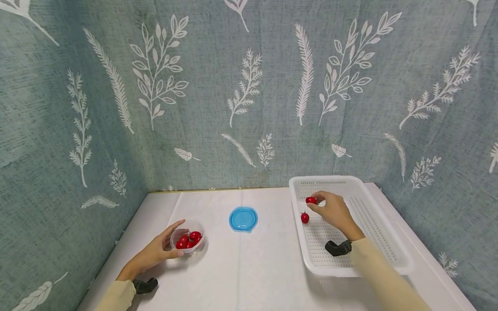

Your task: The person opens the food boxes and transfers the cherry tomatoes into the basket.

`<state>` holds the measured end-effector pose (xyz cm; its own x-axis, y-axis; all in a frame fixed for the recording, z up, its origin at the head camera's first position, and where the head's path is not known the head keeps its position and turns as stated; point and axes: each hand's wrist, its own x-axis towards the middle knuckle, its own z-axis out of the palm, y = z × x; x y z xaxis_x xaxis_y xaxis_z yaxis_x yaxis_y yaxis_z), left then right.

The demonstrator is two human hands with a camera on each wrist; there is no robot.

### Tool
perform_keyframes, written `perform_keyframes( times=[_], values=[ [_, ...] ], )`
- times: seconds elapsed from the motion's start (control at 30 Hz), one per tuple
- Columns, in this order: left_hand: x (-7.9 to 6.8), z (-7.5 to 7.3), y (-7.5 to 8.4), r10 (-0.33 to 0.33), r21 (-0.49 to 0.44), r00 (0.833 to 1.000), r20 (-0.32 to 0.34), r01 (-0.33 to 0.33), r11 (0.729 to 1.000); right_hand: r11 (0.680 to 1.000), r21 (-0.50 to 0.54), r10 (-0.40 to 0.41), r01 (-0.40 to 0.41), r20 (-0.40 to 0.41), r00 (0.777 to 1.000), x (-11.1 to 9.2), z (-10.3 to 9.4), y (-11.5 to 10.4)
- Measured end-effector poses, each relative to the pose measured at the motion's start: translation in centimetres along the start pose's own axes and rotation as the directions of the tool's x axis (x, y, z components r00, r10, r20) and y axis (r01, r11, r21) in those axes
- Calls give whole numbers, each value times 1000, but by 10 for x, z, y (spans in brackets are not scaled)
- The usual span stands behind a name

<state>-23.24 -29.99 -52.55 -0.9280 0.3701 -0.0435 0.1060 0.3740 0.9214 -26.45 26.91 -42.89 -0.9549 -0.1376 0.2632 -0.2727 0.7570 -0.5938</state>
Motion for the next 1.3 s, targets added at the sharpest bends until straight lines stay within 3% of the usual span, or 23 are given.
perform_keyframes(
  times=[0.3,1.3],
  values=[
    [1,1,-1,-6,-7,1000,0,6,1000,995,-92,43,-46,-34,998,-4,-10,18],
    [1,1,-2,-12,-3,1000,-8,12,1000,957,-185,221,-223,-29,975,-19,-28,38]
  ],
)
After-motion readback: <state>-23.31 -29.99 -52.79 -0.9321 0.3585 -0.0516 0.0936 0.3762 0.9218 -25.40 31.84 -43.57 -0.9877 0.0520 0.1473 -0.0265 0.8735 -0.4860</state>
